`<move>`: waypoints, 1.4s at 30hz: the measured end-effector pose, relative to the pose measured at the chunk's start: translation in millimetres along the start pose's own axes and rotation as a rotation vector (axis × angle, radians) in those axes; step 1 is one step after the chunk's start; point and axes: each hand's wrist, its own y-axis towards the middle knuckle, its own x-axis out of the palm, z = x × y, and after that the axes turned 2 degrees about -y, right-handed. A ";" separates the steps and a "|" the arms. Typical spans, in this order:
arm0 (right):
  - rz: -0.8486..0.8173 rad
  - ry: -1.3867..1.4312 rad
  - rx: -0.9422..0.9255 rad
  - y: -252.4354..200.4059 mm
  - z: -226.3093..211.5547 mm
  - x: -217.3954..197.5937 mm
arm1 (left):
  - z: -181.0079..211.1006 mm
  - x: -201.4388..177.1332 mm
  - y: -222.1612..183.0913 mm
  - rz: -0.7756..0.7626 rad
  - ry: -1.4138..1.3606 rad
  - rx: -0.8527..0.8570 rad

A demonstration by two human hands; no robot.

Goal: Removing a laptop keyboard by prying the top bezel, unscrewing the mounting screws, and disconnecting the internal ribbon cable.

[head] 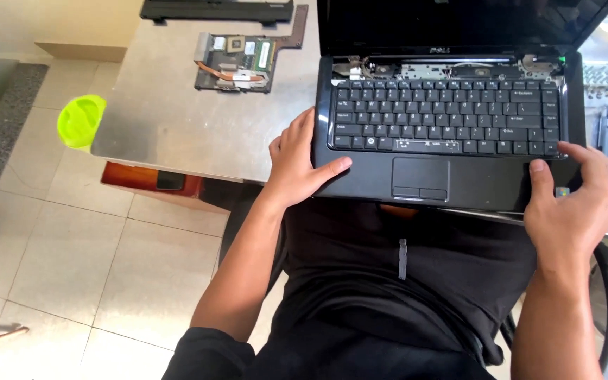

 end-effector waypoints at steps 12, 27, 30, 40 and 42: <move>0.037 0.045 0.015 -2.1 -9.0 -1.6 | 6.7 30.8 2.9 0.120 0.078 -0.078; -0.040 -0.035 -0.001 15.0 -11.5 -2.7 | -4.9 -8.4 34.8 0.066 -0.022 0.081; -0.101 0.020 -0.084 37.4 -29.5 5.7 | -22.4 -0.2 59.7 0.080 -0.011 0.029; -0.483 -0.020 -0.216 124.8 -92.5 78.5 | -20.3 1.6 58.2 0.143 -0.080 0.057; -0.445 -0.051 -0.246 123.7 -86.5 89.2 | -19.3 0.8 58.1 0.139 -0.076 0.059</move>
